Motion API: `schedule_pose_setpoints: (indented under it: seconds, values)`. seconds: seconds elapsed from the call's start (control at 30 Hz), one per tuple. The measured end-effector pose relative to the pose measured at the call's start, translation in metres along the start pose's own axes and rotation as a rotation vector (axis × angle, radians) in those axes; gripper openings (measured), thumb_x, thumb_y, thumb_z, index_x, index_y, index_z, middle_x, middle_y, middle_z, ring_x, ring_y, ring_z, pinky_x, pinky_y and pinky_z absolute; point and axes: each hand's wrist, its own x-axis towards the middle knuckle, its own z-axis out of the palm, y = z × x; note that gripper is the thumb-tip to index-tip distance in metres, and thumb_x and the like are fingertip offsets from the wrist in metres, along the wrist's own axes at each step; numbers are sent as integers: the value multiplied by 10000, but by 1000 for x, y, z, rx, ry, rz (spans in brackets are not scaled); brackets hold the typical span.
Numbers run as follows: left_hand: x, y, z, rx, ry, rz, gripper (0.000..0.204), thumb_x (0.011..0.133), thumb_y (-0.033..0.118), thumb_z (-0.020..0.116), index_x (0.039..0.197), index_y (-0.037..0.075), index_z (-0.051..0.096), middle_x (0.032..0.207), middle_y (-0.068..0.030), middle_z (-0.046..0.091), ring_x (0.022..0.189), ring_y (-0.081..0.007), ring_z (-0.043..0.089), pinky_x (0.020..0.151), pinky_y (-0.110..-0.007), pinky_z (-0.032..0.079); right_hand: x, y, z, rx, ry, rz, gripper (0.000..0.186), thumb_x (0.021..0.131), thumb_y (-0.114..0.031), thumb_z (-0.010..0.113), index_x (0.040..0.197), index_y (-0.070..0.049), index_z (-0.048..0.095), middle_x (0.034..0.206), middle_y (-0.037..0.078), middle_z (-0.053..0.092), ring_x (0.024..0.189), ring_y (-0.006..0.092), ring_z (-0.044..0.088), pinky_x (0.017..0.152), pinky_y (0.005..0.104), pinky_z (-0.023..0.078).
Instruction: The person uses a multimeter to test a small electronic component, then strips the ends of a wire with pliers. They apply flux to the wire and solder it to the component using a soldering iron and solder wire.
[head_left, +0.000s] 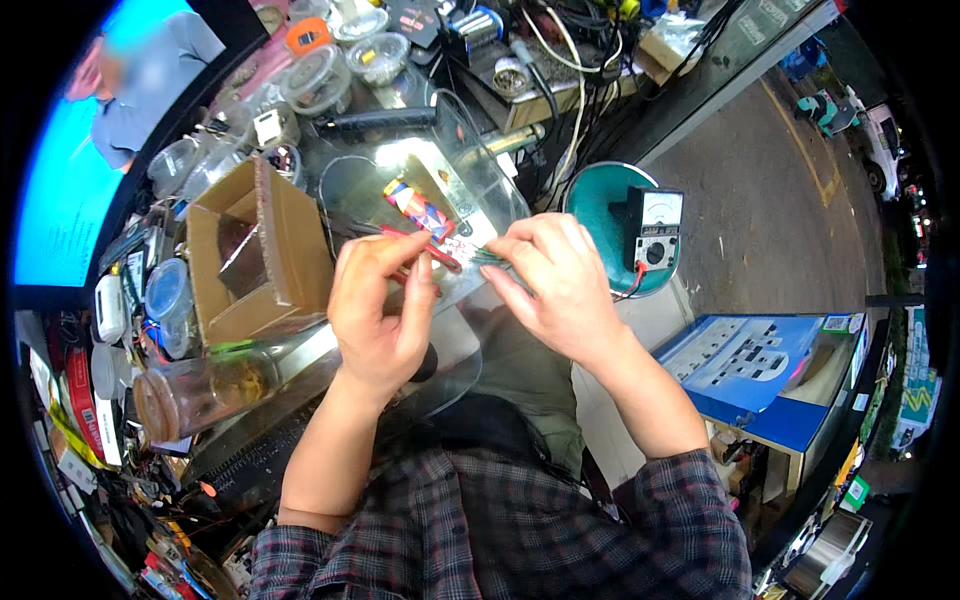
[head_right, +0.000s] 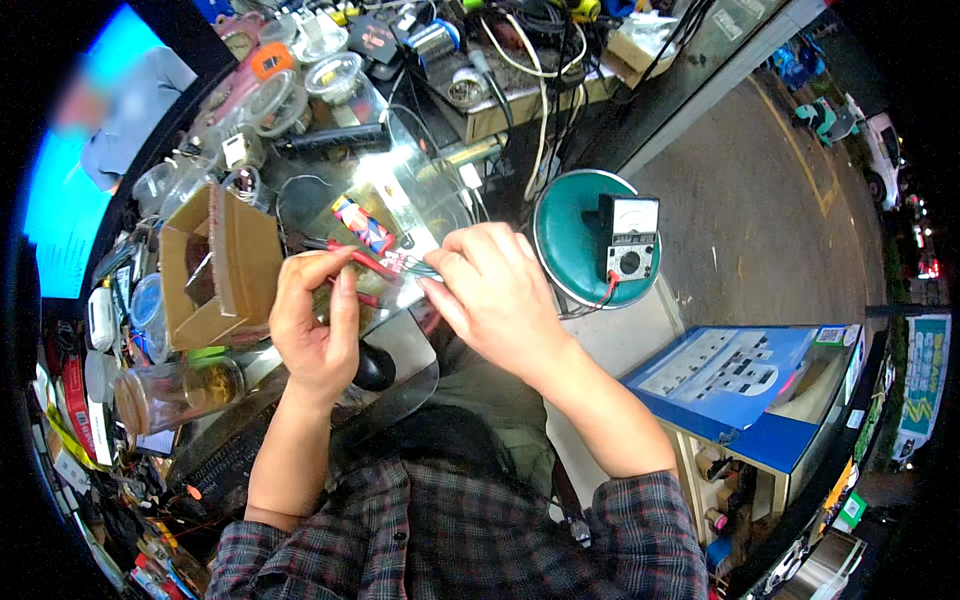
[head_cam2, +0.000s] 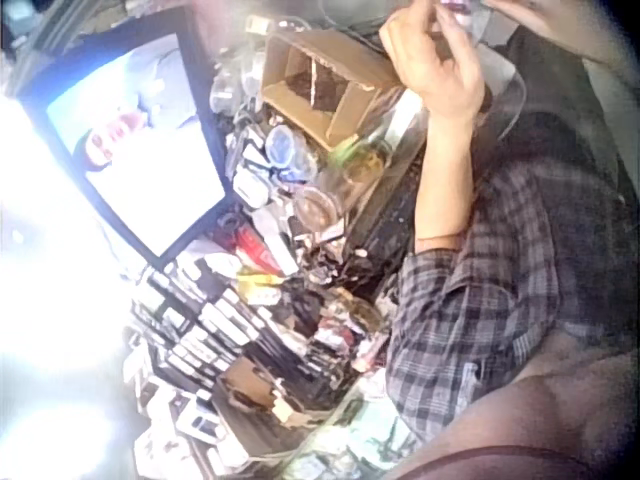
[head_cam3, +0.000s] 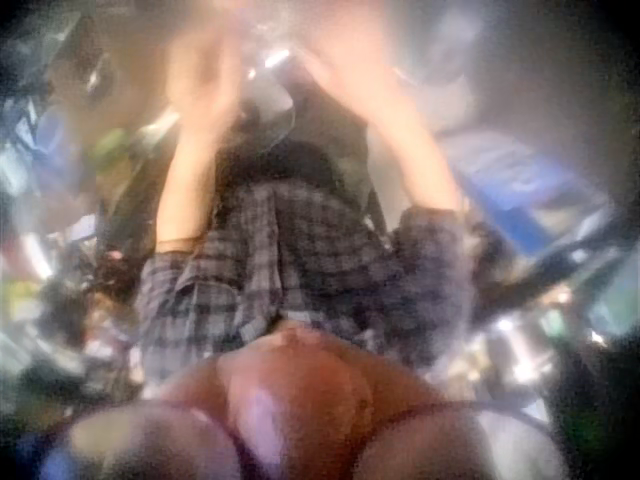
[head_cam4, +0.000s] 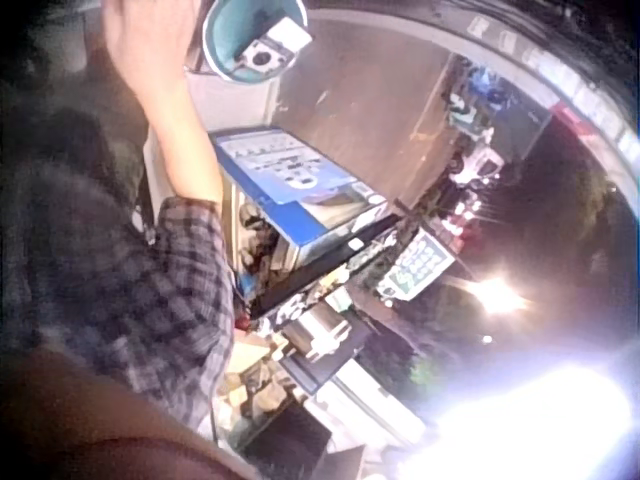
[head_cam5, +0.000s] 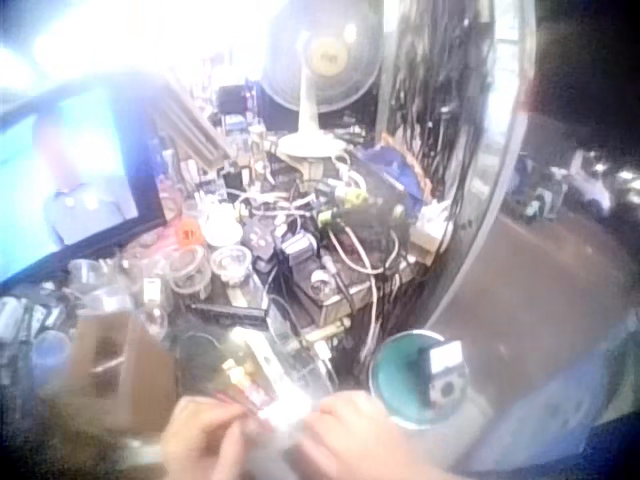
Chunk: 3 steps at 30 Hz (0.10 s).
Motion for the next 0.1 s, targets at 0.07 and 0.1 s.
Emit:
schedule_pose_setpoints:
  seconds: [0.07, 0.1]
  values:
    - [-2, -3, -1, 75, 3, 116, 228, 955, -58, 690, 1175, -8, 722, 1067, -145, 723, 961, -287, 682, 856, -369, 540, 0, 3, 4, -58, 7, -80, 309, 799, -141, 884, 1069, -73, 750, 1065, 95, 661, 1005, 327, 645, 855, 418, 525]
    - [1, -3, -2, 85, 25, 163, 277, 897, -58, 748, 1166, 7, 739, 949, -115, 723, 911, -282, 679, 810, -386, 545, 1, 5, 5, -69, 19, -107, 307, 803, -139, 880, 1080, -92, 757, 1069, 100, 664, 1013, 329, 646, 858, 420, 526]
